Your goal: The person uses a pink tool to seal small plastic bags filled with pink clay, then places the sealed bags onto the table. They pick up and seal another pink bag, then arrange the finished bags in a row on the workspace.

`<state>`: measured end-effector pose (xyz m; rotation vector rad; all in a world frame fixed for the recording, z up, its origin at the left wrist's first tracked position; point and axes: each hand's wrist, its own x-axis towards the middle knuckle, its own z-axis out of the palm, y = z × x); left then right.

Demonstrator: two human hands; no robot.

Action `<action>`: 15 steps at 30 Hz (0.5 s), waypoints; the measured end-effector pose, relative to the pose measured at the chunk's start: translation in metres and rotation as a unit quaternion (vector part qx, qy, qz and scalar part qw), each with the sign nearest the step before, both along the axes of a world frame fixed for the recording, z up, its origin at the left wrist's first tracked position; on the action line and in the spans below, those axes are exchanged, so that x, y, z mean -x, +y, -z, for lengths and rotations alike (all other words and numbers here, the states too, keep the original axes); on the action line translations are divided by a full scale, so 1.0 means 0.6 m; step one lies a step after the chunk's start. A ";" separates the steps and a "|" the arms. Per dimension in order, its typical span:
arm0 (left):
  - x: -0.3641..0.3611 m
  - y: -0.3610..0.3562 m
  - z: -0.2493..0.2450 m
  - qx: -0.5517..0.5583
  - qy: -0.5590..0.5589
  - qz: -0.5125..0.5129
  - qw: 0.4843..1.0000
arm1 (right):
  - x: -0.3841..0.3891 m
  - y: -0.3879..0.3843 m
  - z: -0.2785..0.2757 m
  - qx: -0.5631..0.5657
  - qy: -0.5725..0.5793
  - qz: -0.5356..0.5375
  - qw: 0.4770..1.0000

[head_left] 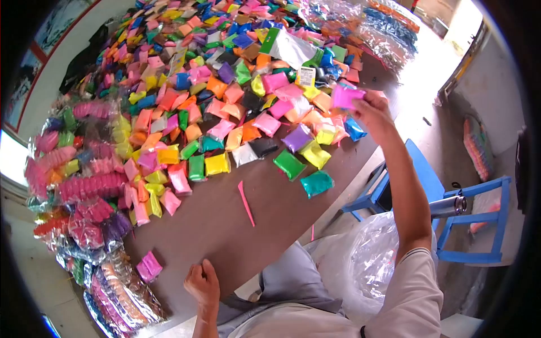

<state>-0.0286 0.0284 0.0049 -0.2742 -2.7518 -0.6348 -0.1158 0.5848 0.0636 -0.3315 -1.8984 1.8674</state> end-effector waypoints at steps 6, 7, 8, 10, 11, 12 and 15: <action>-0.004 0.010 -0.024 -0.088 -0.047 -0.007 0.995 | -0.055 -0.229 0.008 0.014 -0.049 -0.164 0.985; -0.007 0.006 -0.025 -0.111 -0.055 -0.001 0.992 | -0.065 -0.268 0.002 0.016 -0.069 -0.206 0.976; -0.009 0.004 -0.025 -0.135 -0.063 0.005 0.989 | -0.069 -0.312 0.001 -0.045 -0.076 -0.212 0.973; -0.012 0.002 -0.023 -0.148 -0.051 0.012 0.988 | -0.070 -0.385 0.008 -0.159 -0.046 -0.250 0.954; -0.013 0.000 -0.020 -0.156 -0.038 0.021 0.987 | -0.066 -0.412 0.018 -0.212 -0.007 -0.282 0.936; -0.014 -0.005 -0.012 -0.160 -0.036 0.020 0.986 | -0.061 -0.440 0.024 -0.216 -0.006 -0.283 0.934; -0.014 -0.020 0.008 -0.221 -0.040 0.025 0.974 | -0.054 -0.522 0.023 -0.306 0.006 -0.318 0.898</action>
